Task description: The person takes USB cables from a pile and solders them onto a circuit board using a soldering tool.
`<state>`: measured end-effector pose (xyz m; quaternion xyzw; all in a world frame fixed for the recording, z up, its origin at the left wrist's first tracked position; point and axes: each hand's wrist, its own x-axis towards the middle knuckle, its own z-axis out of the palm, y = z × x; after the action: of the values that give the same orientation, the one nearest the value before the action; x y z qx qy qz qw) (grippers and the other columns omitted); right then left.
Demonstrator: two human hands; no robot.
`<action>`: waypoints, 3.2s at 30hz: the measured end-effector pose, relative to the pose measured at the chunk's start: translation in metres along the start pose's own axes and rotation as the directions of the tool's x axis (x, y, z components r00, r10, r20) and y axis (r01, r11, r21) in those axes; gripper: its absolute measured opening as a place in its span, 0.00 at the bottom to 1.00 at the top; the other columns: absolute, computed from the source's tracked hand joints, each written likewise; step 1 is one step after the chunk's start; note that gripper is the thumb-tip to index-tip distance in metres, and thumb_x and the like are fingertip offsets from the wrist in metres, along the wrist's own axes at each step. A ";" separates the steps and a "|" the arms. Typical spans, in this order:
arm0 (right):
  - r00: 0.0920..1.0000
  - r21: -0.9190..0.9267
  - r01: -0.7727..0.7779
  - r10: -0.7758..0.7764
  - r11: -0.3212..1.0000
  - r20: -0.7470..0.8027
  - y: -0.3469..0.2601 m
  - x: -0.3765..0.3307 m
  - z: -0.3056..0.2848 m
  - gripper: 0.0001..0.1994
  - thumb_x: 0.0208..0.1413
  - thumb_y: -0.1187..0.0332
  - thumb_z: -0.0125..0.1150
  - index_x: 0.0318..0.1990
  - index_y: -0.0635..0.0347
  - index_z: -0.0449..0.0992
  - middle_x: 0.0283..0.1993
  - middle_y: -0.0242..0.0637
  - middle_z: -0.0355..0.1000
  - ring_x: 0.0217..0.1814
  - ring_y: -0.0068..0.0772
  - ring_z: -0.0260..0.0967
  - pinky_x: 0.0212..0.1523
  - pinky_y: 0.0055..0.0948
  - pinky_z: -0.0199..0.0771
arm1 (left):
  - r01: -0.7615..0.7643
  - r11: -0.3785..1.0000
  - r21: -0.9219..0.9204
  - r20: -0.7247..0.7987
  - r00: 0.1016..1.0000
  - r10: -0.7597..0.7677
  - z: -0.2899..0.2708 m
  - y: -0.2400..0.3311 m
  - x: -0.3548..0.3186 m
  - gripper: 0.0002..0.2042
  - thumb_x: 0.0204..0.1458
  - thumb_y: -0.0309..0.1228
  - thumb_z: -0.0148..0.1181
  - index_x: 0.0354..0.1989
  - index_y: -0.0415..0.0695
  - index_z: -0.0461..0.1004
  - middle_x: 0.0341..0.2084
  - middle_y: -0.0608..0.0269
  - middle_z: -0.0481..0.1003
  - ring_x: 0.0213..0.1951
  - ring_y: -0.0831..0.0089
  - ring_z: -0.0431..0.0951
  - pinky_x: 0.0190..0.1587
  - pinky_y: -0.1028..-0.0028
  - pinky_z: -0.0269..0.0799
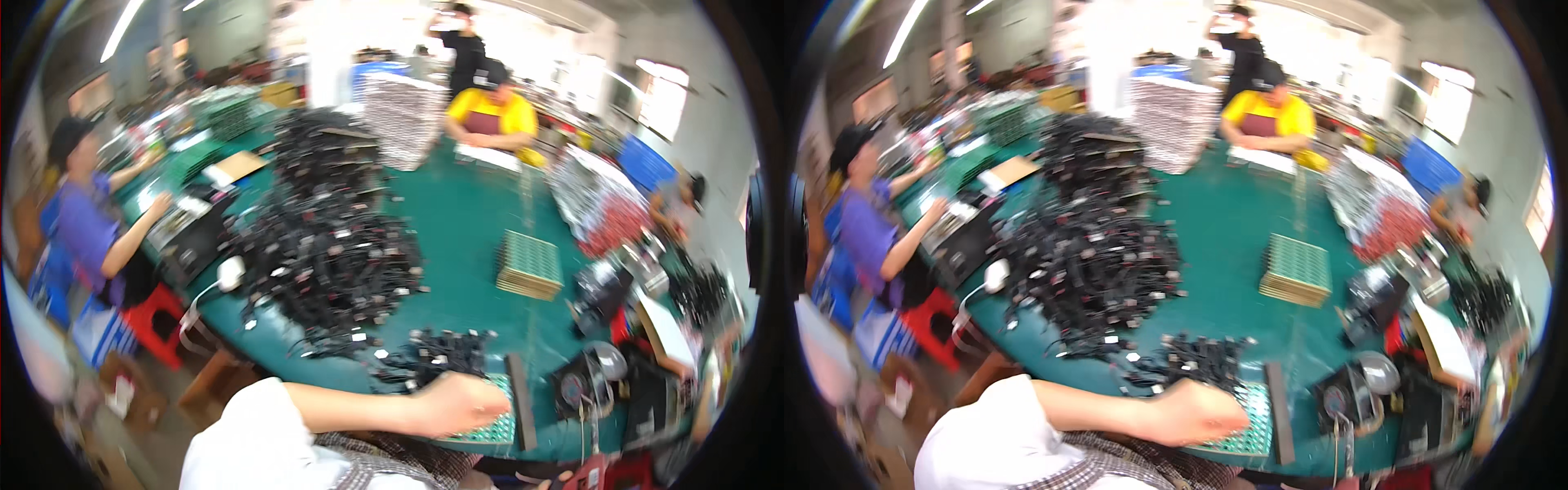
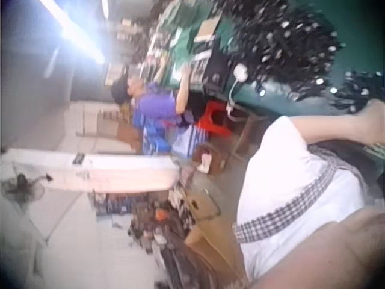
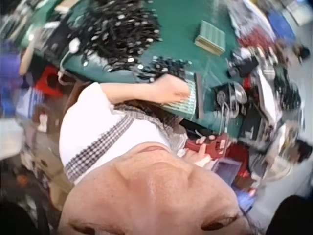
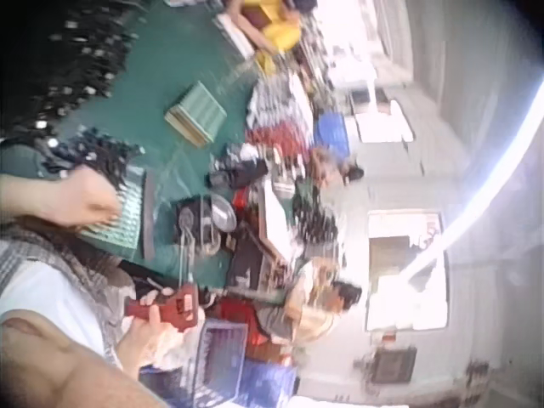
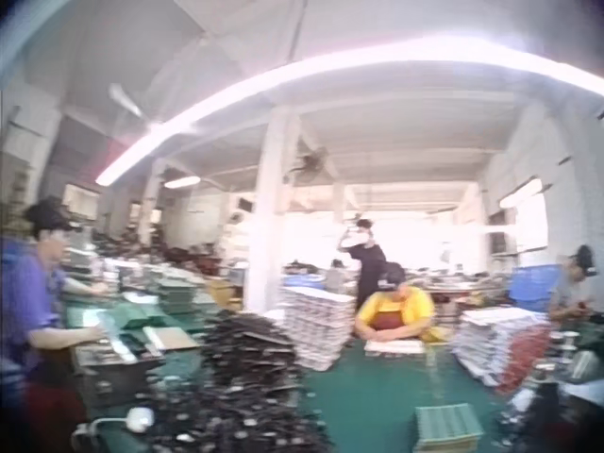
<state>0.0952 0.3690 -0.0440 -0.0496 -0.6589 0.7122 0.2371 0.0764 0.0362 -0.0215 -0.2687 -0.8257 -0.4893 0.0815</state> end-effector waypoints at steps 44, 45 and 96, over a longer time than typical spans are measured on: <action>0.834 0.540 -0.143 -0.193 0.829 0.516 0.019 0.013 0.222 0.22 0.52 0.71 0.55 0.54 0.66 0.58 0.46 0.44 0.65 0.24 0.24 0.59 0.21 0.19 0.60 | -0.037 0.932 -0.361 -0.076 0.997 0.010 0.052 -0.008 -0.027 0.07 0.40 0.32 0.63 0.25 0.42 0.77 0.19 0.58 0.75 0.23 0.65 0.76 0.25 0.69 0.68; 0.832 0.551 -0.145 -0.200 0.822 0.517 0.019 0.013 0.226 0.22 0.52 0.71 0.55 0.54 0.66 0.58 0.46 0.44 0.65 0.24 0.24 0.59 0.21 0.19 0.60 | -0.082 0.954 -0.287 -0.110 0.993 0.052 0.050 -0.007 -0.027 0.07 0.40 0.32 0.63 0.25 0.43 0.77 0.19 0.57 0.75 0.23 0.62 0.76 0.25 0.68 0.68; 0.823 0.139 -0.558 0.524 0.818 0.219 0.024 -0.124 -0.001 0.35 0.43 0.63 0.68 0.56 0.71 0.58 0.42 0.48 0.70 0.26 0.27 0.68 0.21 0.17 0.63 | -0.450 0.769 0.454 0.486 0.849 0.209 0.071 -0.059 0.015 0.16 0.32 0.23 0.56 0.36 0.33 0.73 0.29 0.56 0.68 0.31 0.65 0.70 0.29 0.74 0.71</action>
<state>0.1988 0.3191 -0.0972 -0.1505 -0.5616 0.8131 -0.0293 0.0420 0.0803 -0.0967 -0.4732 -0.8671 -0.1402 0.0679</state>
